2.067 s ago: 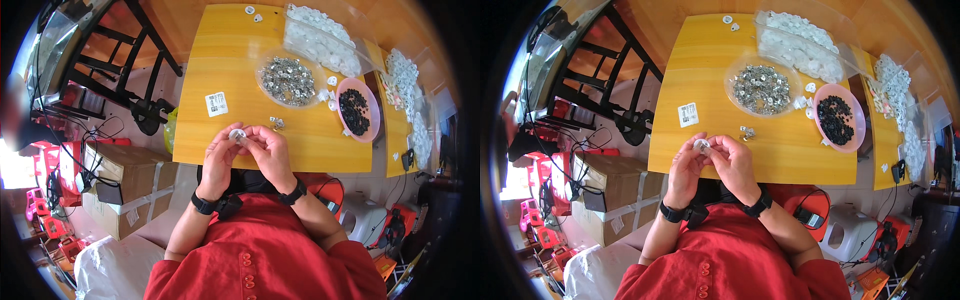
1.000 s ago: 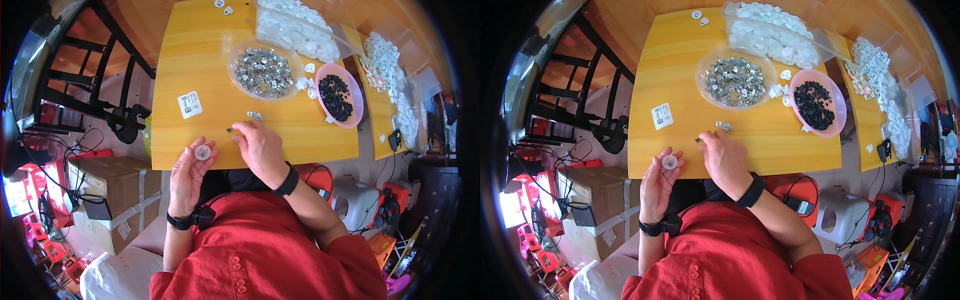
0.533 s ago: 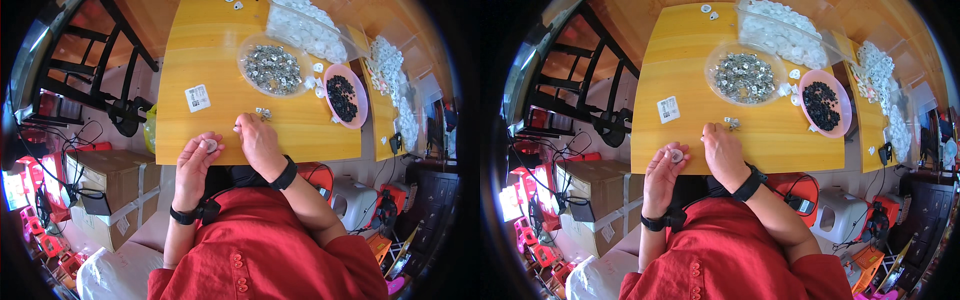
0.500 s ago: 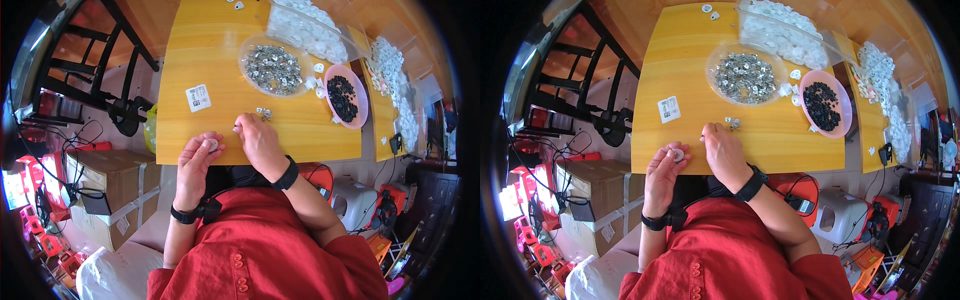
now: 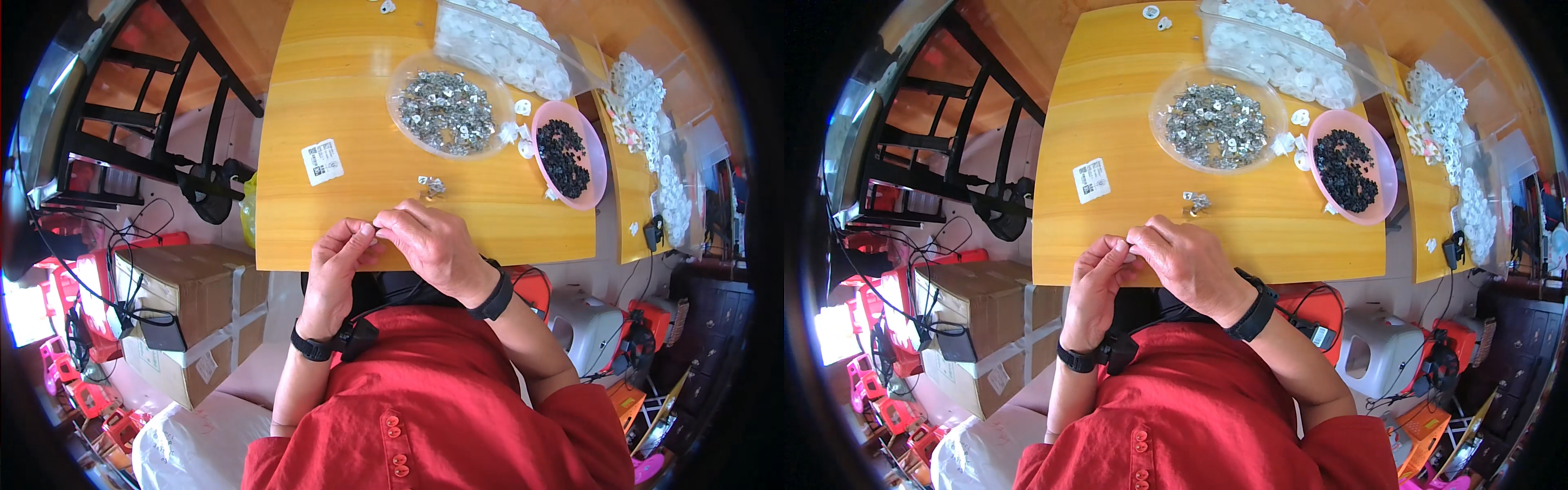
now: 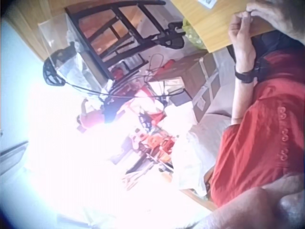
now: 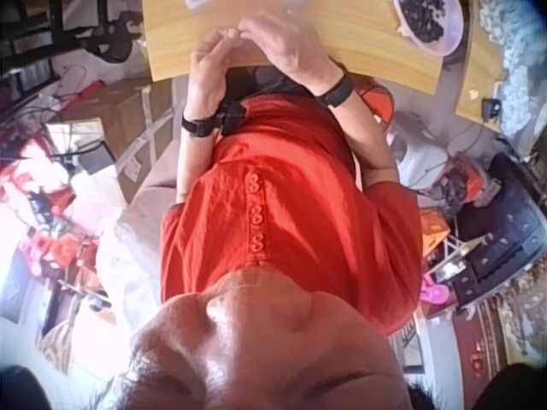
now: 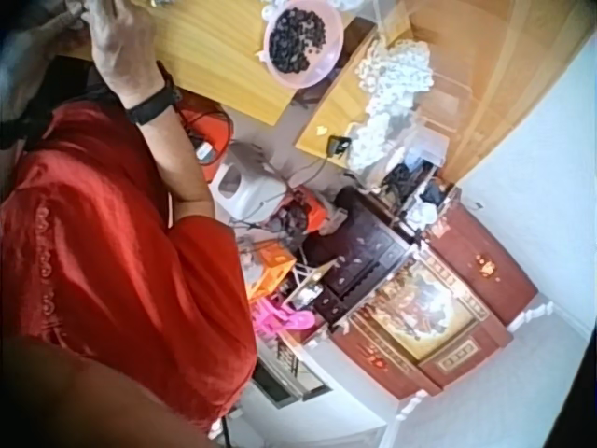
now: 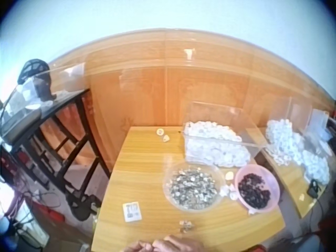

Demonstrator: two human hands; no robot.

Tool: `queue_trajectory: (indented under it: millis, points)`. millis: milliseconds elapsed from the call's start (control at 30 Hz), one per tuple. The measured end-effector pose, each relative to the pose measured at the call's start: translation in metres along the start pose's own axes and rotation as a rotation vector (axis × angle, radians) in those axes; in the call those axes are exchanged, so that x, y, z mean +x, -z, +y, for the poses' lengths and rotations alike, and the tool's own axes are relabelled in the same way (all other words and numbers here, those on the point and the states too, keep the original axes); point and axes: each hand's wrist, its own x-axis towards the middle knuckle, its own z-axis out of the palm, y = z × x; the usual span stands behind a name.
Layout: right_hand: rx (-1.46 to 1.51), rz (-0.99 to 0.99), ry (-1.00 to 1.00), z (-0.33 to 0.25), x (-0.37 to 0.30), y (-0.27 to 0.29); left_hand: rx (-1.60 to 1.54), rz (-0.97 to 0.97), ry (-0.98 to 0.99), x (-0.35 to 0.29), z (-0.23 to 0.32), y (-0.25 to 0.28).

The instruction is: Manual assembly of small plastic and metal components at a workshop workbench.

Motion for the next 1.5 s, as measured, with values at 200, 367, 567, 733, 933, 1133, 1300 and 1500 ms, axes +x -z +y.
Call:
queue_trajectory:
  millis: [200,367,567,733,933,1133,1300,1500]
  points:
    - [0.056,0.086,0.008,-0.001,0.000,-0.002,-0.038,0.022,-0.003,-0.002,0.000,-0.003]
    - [0.035,0.127,-0.011,0.001,-0.002,-0.004,-0.073,0.031,0.003,-0.002,0.000,-0.004]
    - [-0.055,0.096,0.035,0.000,-0.001,-0.002,-0.061,0.023,-0.017,-0.001,-0.003,-0.004]
    - [-0.160,0.115,0.113,0.002,-0.002,-0.006,0.239,0.150,-0.159,-0.002,-0.002,-0.013]
    - [-0.143,0.041,0.128,0.002,0.000,-0.005,0.353,0.177,-0.205,-0.001,-0.004,-0.012]
    - [-0.050,-0.026,0.100,0.006,0.004,-0.003,0.293,0.143,-0.193,-0.001,-0.005,-0.011]
    - [0.238,0.091,-0.198,0.004,0.000,-0.004,-0.181,-0.004,-0.085,0.000,0.003,-0.009]
    - [0.401,0.139,-0.394,-0.010,-0.006,0.000,-0.321,-0.119,-0.061,-0.001,0.010,-0.006]
